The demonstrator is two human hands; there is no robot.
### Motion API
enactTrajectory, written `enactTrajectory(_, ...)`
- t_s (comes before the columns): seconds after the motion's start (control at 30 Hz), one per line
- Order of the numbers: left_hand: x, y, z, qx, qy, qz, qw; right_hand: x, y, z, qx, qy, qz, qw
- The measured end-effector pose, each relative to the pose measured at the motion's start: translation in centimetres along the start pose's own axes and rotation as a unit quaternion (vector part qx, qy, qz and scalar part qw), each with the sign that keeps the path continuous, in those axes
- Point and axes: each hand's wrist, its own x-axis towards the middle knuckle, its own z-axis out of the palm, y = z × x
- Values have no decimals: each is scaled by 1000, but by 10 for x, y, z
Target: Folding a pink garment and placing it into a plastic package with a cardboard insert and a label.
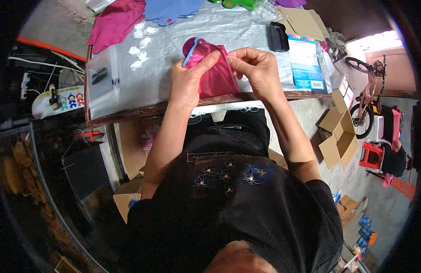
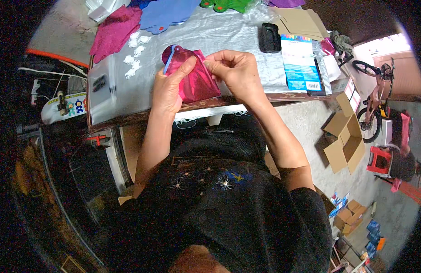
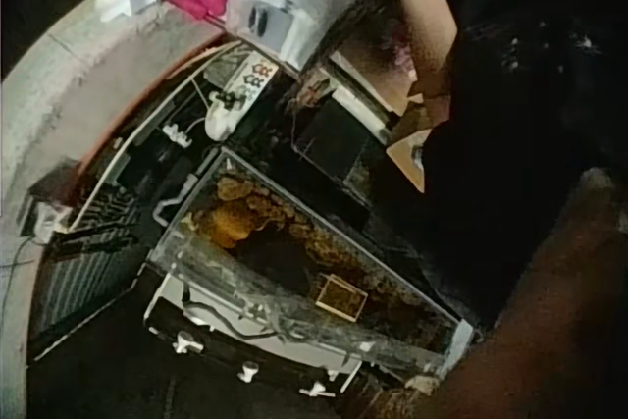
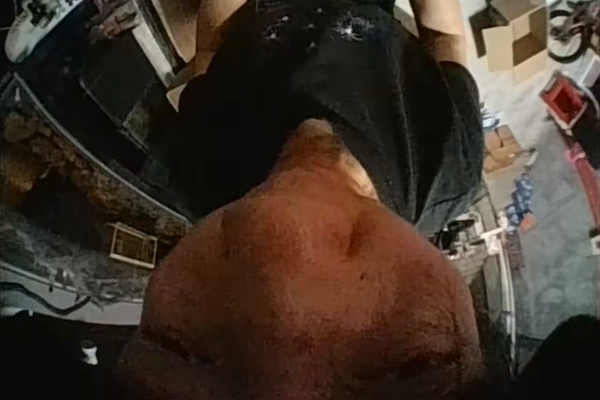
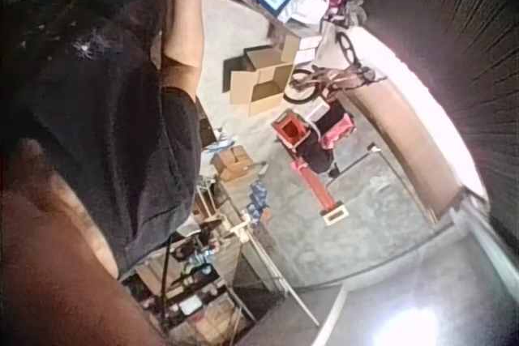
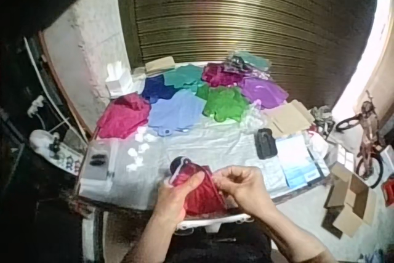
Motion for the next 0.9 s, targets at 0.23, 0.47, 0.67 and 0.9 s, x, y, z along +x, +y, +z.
enactTrajectory(0.23, -1, 1, 7, 44, 82, 21, 995, -14, -5, 15, -112, 48, -71, 990)
enactTrajectory(0.47, -6, 2, 1, 90, -26, 18, 995, -6, 0, -4, -94, 44, -9, 995)
enactTrajectory(0.67, 4, 2, -32, 128, -42, 38, 990, 3, 18, -19, -2, 26, 10, 1000)
enactTrajectory(0.9, 23, 28, -30, 237, -61, 10, 970, 20, 9, -32, 15, -5, 8, 1000)
